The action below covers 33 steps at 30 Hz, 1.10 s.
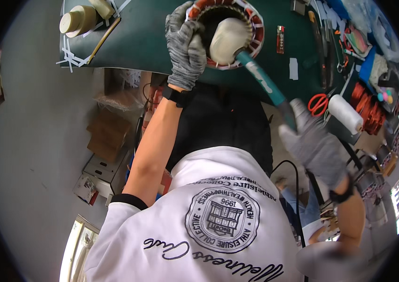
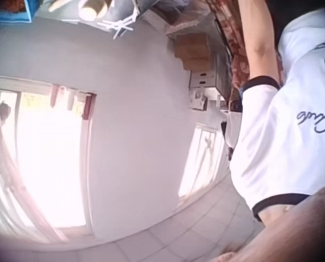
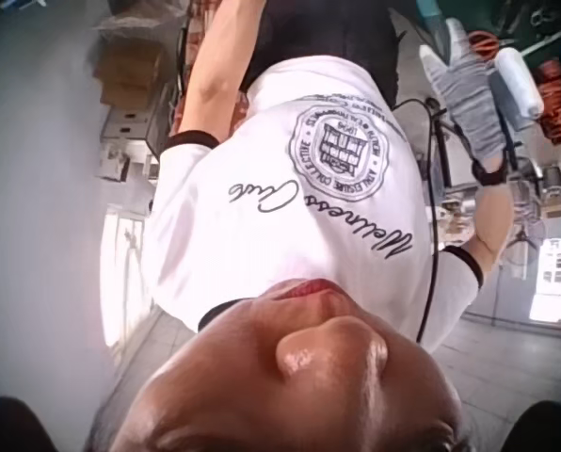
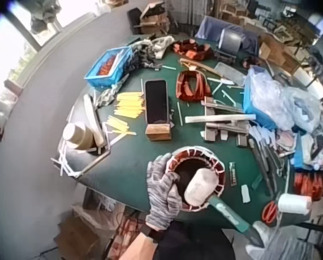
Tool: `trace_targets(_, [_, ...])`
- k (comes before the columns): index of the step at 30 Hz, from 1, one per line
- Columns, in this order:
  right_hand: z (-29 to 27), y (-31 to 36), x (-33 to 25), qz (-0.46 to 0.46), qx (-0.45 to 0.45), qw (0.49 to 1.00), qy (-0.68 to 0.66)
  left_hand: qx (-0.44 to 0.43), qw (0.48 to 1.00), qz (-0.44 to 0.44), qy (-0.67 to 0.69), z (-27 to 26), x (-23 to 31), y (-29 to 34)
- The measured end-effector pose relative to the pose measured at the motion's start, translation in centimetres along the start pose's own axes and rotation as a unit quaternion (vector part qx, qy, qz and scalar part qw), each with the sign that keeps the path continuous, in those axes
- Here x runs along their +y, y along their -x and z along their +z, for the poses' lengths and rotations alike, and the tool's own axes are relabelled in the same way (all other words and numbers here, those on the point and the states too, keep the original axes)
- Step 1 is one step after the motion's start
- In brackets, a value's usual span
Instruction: The recorder is assembling and insulating an electric motor stator, including stripping wire, using a lighter to melt insulation, and using a mallet to secure components.
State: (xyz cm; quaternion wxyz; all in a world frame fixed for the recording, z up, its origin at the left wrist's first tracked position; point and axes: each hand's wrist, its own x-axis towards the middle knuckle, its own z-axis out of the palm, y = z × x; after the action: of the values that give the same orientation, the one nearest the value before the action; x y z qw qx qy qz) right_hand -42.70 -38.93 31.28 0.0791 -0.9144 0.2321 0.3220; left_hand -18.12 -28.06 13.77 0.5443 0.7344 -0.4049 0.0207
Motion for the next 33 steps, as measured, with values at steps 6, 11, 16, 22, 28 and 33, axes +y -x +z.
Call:
trace_targets(6, [5.8, -1.2, 3.8, -0.055, 0.208, 0.94, -0.264, -0.124, 0.99, 0.054, 0.045, -1.9, -2.1, -2.5])
trace_targets(11, [12.6, -4.4, 5.7, 0.204, 0.136, 0.752, -0.611, -0.147, 0.974, -0.08, 0.152, -3.8, -0.4, -2.5])
trace_targets(16, [16.4, -9.2, 8.2, 0.199, 0.108, 0.744, -0.628, -0.171, 0.941, -0.229, 0.184, -3.2, -0.3, 1.6])
trace_targets(22, [13.1, -13.7, 7.3, 0.172, 0.382, 0.882, -0.216, -0.312, 0.921, -0.212, 0.099, -5.4, 0.3, -1.6])
trace_targets(28, [4.8, -16.6, -3.3, 0.004, 0.444, 0.761, -0.473, -0.413, 0.857, -0.263, 0.163, -7.8, -1.8, -6.1])
trace_targets(33, [5.2, -18.9, -5.3, 0.025, 0.423, 0.756, -0.499, -0.196, 0.96, -0.192, -0.057, -12.6, -10.6, -12.6])
